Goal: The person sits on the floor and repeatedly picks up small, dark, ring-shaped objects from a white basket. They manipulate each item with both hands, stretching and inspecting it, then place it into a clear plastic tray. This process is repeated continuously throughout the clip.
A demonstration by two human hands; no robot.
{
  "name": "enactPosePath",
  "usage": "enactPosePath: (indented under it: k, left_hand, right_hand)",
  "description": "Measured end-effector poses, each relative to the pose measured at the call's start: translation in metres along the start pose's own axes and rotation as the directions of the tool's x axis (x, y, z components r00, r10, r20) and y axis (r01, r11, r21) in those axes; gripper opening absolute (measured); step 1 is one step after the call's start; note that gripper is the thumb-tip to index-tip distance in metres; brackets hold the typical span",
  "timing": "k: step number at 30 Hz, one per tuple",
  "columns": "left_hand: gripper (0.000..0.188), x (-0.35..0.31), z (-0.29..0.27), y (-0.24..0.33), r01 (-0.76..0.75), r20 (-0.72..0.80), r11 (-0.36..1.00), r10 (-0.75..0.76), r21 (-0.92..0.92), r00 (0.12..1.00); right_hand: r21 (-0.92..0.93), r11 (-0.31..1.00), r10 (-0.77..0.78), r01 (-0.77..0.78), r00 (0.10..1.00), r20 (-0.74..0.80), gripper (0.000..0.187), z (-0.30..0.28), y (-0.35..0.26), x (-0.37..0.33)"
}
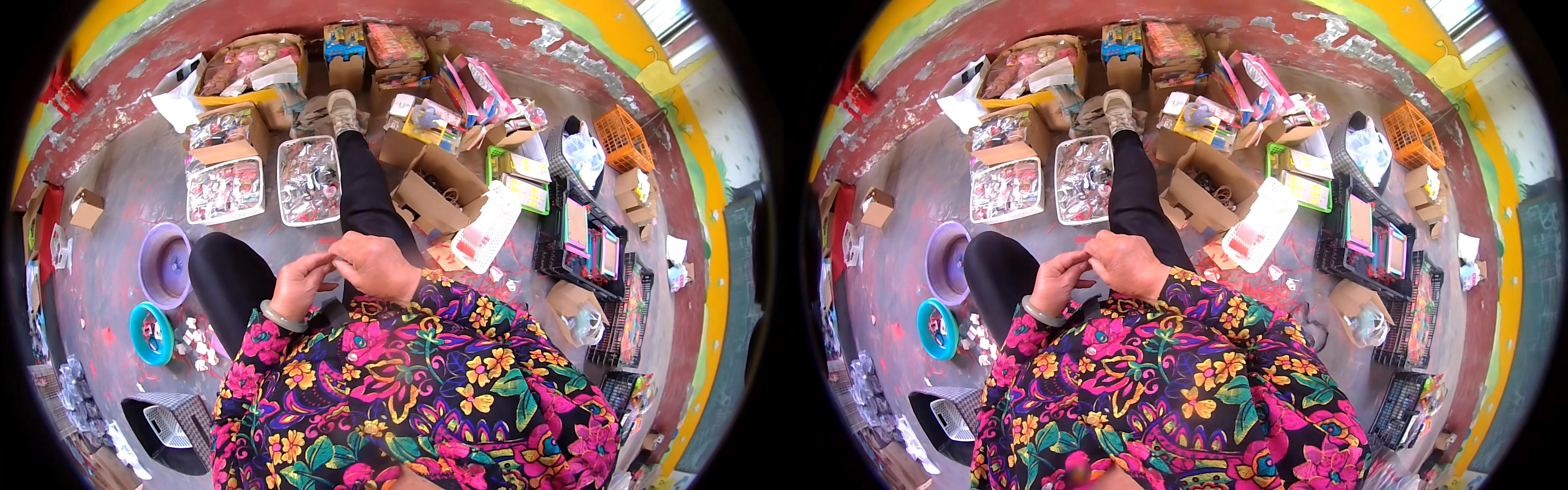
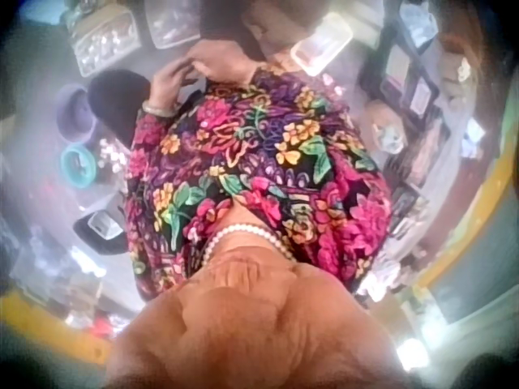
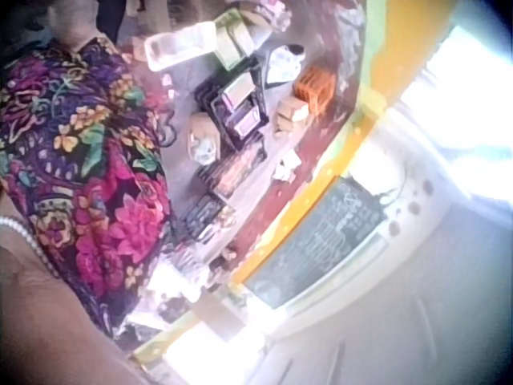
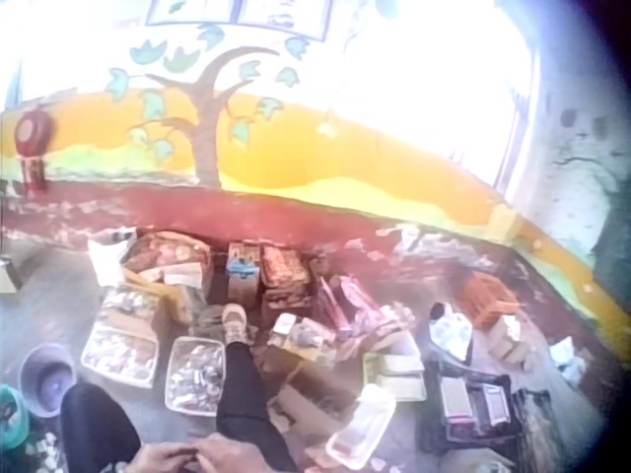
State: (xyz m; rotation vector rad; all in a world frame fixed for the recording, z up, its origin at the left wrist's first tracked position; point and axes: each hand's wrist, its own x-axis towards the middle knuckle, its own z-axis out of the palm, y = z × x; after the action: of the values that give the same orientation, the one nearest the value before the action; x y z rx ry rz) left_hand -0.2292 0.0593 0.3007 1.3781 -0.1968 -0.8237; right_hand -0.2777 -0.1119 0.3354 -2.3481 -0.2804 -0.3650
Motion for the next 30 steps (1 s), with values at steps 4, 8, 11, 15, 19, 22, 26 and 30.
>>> enactPosePath:
  k: [4, 8, 11, 15, 19, 22, 26, 30]
  left_hand:
    - [0.023, 0.003, -0.002, -0.008, -0.061, 0.004, 0.998, 0.061, 0.033, 0.998]
    - [0.025, 0.002, 0.000, -0.005, -0.087, 0.034, 0.987, 0.083, 0.138, 0.996]
    - [0.027, 0.000, 0.002, 0.000, -0.081, 0.056, 0.984, 0.073, 0.157, 0.996]
    - [0.032, 0.001, 0.001, -0.003, -0.057, 0.068, 0.987, 0.047, 0.153, 0.997]
    - [0.035, 0.000, 0.004, 0.002, -0.051, 0.082, 0.989, 0.040, 0.137, 0.996]
    - [0.036, 0.000, 0.004, 0.002, -0.059, 0.096, 0.993, 0.050, 0.097, 0.994]
    - [0.037, 0.003, 0.001, -0.006, -0.099, 0.100, 0.993, 0.092, 0.071, 0.991]
    - [0.036, 0.003, 0.001, -0.006, -0.096, 0.077, 0.994, 0.092, 0.052, 0.993]
  right_hand:
    - [0.051, 0.998, -0.029, 0.027, 0.998, 0.047, 0.006, -0.002, -0.002, 0.001]
    - [0.050, 0.999, -0.010, 0.003, 0.991, 0.137, 0.009, -0.001, 0.001, 0.001]
    - [0.017, 0.999, 0.032, -0.036, 0.985, 0.170, 0.011, 0.000, 0.003, 0.000]
    - [0.085, 0.994, 0.050, -0.067, 0.981, 0.186, 0.012, 0.000, 0.009, 0.001]
    - [0.124, 0.986, 0.078, -0.113, 0.963, 0.257, 0.015, -0.003, 0.009, 0.003]
    - [0.103, 0.984, 0.108, -0.147, 0.943, 0.316, 0.018, -0.004, 0.005, 0.006]
    - [0.058, 0.992, 0.079, -0.108, 0.924, 0.375, 0.019, -0.005, 0.006, 0.006]
    - [0.093, 0.995, 0.002, -0.040, 0.929, 0.369, 0.020, -0.008, 0.008, 0.005]
